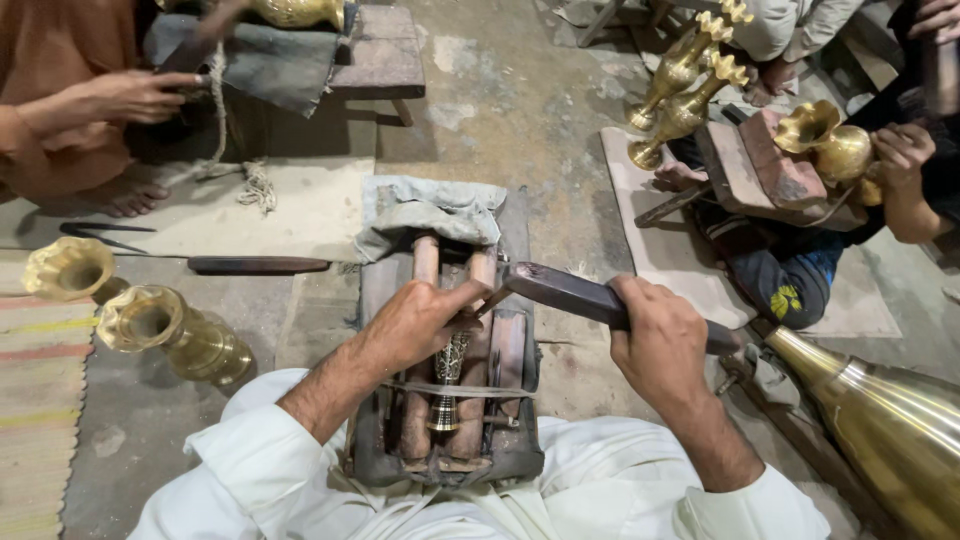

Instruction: The person sits on the floor with a small brass vase clamped in a wooden jig, holding a chisel against the vase surface and striking it with a hammer to engrave a decorative pattern, periodically repositioning the vase and chisel to work new areas.

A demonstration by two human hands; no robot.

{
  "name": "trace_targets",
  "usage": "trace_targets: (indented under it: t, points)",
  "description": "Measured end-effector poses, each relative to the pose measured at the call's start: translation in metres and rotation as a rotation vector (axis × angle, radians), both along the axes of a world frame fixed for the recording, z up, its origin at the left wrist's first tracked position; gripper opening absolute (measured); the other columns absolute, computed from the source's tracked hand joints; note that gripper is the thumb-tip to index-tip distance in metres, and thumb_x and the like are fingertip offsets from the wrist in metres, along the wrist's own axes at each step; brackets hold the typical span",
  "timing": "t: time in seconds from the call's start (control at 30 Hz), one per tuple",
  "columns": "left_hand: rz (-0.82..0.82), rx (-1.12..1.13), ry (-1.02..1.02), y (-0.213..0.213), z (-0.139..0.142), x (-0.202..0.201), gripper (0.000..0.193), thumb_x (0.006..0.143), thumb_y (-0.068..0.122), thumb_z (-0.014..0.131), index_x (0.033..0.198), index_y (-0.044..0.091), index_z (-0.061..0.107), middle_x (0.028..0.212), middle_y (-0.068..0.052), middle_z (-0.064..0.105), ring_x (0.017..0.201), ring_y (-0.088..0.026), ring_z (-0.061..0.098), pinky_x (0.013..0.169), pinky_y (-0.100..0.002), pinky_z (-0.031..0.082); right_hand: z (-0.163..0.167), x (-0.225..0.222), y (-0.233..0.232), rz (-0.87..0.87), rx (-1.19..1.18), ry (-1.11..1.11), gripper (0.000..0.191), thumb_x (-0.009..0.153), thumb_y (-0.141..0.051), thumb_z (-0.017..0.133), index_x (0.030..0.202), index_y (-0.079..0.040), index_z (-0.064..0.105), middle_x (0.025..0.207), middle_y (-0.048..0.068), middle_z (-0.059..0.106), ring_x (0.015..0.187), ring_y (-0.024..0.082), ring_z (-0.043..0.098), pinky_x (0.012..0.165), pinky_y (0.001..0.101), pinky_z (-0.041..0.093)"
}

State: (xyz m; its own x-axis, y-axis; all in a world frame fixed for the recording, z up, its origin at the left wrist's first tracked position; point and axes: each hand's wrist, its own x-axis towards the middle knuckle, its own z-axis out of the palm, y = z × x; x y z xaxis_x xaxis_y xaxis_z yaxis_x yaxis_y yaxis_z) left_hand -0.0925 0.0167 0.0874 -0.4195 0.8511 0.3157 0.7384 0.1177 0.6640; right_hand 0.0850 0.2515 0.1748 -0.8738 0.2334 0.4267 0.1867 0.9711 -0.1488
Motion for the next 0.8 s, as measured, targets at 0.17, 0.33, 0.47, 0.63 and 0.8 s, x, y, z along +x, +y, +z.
trace_targets:
  t: [0.17, 0.33, 0.47, 0.63, 0.8]
  points:
    - [0.029, 0.096, -0.007, -0.001, -0.005, 0.002, 0.041, 0.084, 0.01, 0.079, 0.121, 0.012, 0.061, 0.08, -0.014, 0.077, 0.074, -0.034, 0.076, 0.063, -0.043, 0.06, 0.007, -0.003, -0.001, -0.001, -0.127, -0.006, 0.042, 0.073, -0.001, 0.071, 0.113, -0.006, 0.063, 0.091, 0.016, 0.069, 0.087, 0.037, 0.068, 0.075, 0.0465, 0.053]
    - [0.039, 0.17, 0.004, -0.003, -0.01, 0.0, 0.04, 0.084, 0.01, 0.08, 0.12, 0.011, 0.063, 0.084, -0.014, 0.077, 0.077, -0.033, 0.077, 0.064, -0.041, 0.061, 0.017, -0.009, -0.003, 0.063, -0.02, 0.001, 0.041, 0.069, 0.002, 0.071, 0.109, -0.006, 0.067, 0.091, 0.017, 0.069, 0.085, 0.039, 0.067, 0.077, 0.0484, 0.052]
    - [0.04, 0.195, -0.045, -0.008, -0.014, -0.001, 0.04, 0.084, 0.009, 0.08, 0.12, 0.01, 0.063, 0.087, -0.013, 0.078, 0.081, -0.03, 0.079, 0.067, -0.039, 0.062, 0.025, -0.017, -0.006, 0.105, 0.042, -0.007, 0.047, 0.066, 0.002, 0.072, 0.112, -0.003, 0.065, 0.092, 0.019, 0.068, 0.088, 0.041, 0.067, 0.078, 0.0488, 0.052]
    - [0.022, 0.256, -0.039, -0.009, -0.018, -0.002, 0.039, 0.086, 0.011, 0.08, 0.121, 0.009, 0.062, 0.091, -0.013, 0.079, 0.082, -0.029, 0.079, 0.068, -0.038, 0.063, 0.031, -0.023, -0.01, -0.085, -0.221, -0.09, 0.035, 0.077, -0.004, 0.073, 0.111, -0.005, 0.064, 0.091, 0.017, 0.069, 0.084, 0.037, 0.069, 0.076, 0.0467, 0.053]
    - [0.057, 0.255, -0.078, -0.011, -0.022, -0.002, 0.04, 0.086, 0.01, 0.08, 0.122, 0.01, 0.062, 0.092, -0.012, 0.079, 0.083, -0.028, 0.08, 0.069, -0.037, 0.064, 0.034, -0.026, -0.011, 0.122, 0.094, -0.032, 0.041, 0.068, 0.001, 0.07, 0.108, -0.006, 0.066, 0.096, 0.016, 0.07, 0.092, 0.038, 0.068, 0.079, 0.0489, 0.052]
